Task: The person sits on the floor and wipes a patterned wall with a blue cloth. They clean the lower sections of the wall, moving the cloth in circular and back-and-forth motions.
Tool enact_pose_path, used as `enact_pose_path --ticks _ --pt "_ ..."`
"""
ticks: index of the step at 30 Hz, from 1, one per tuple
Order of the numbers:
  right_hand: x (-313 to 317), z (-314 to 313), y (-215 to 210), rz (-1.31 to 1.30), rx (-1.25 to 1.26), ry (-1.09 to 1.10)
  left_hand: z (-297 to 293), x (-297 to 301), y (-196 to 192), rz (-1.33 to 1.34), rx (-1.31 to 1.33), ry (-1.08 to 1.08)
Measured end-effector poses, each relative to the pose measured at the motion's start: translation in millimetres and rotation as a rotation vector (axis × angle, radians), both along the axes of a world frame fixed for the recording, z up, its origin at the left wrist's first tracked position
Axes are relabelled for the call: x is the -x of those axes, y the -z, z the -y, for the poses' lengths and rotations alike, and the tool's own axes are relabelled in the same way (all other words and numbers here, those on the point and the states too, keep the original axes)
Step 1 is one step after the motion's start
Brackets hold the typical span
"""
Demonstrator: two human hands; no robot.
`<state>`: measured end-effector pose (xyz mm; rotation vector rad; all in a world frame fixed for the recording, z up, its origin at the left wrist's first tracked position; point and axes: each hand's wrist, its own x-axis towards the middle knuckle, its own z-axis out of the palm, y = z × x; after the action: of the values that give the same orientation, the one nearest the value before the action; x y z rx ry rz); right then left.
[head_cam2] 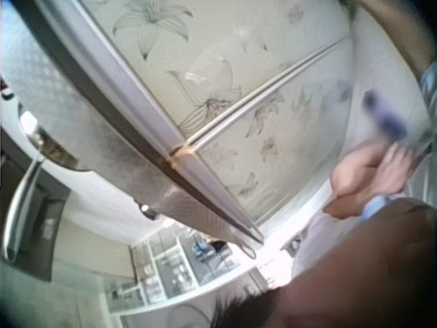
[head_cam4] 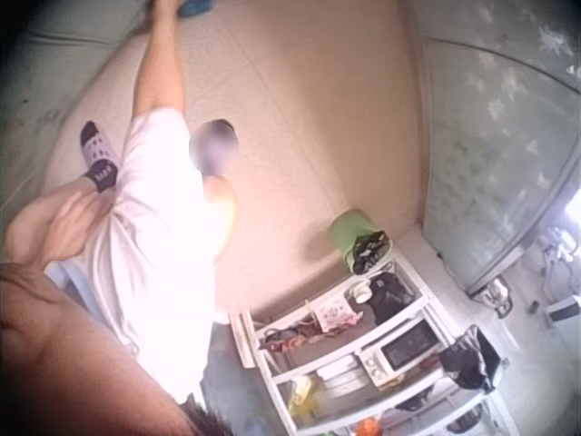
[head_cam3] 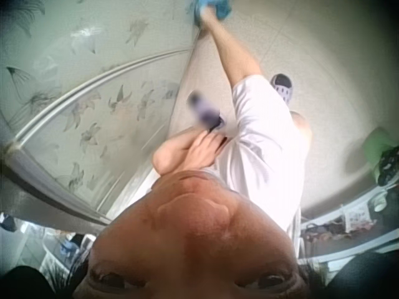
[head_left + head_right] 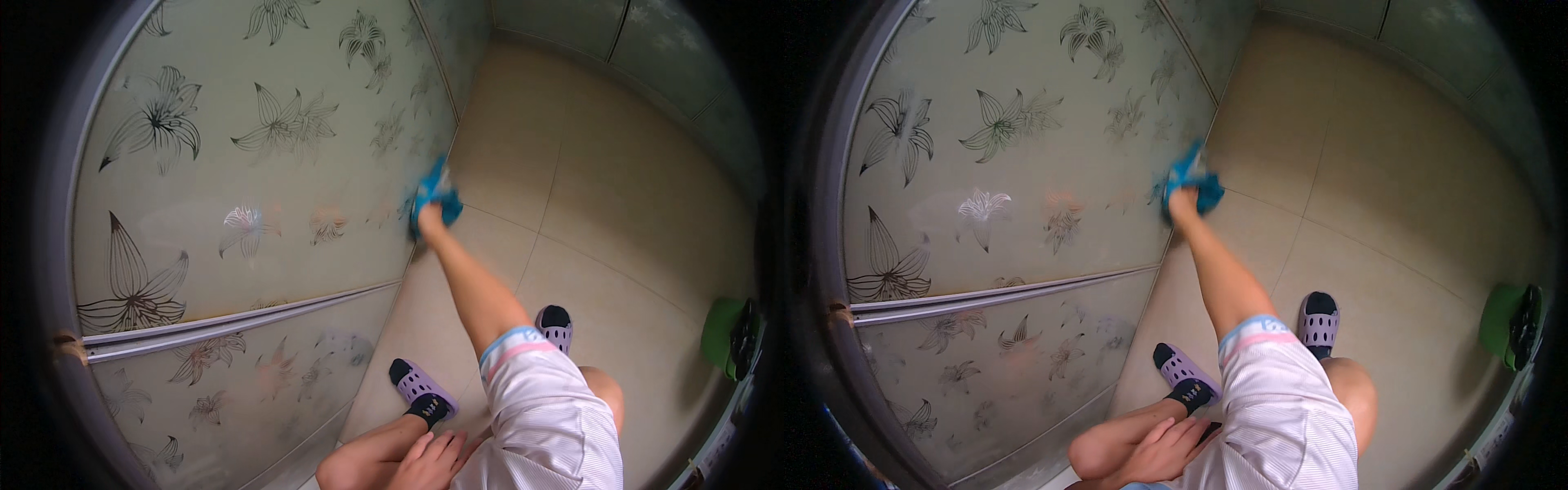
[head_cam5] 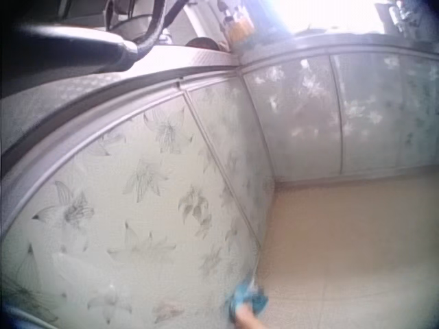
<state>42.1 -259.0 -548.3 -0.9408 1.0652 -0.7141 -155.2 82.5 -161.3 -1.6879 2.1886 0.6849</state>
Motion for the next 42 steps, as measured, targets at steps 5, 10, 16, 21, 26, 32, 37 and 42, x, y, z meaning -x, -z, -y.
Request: enact_pose_path --ticks 5,10,16,21,26,32,37,42 --pt "27 -94 -14 -0.100 0.175 0.004 8 13 9 0.028 0.121 0.086" --pt "31 -49 -160 0.374 0.502 0.224 11 9 -6 0.086 0.178 0.041" --pt "63 141 -228 0.236 0.607 0.171 20 6 -4 -0.071 0.042 -0.065" --pt "60 119 -232 0.227 1.007 0.374 21 -3 -4 -0.177 -0.059 -0.166" --pt "72 142 -245 0.208 0.801 0.285 25 -8 -5 -0.219 -0.092 -0.206" --pt "63 138 -242 0.274 1.276 0.448 25 -10 -8 -0.237 -0.130 -0.250" --pt "80 159 -260 0.126 0.541 0.124 32 -11 -21 -0.249 -0.186 -0.256" --pt "68 147 -242 0.170 1.094 0.343 29 -3 -9 -0.249 -0.143 -0.266"
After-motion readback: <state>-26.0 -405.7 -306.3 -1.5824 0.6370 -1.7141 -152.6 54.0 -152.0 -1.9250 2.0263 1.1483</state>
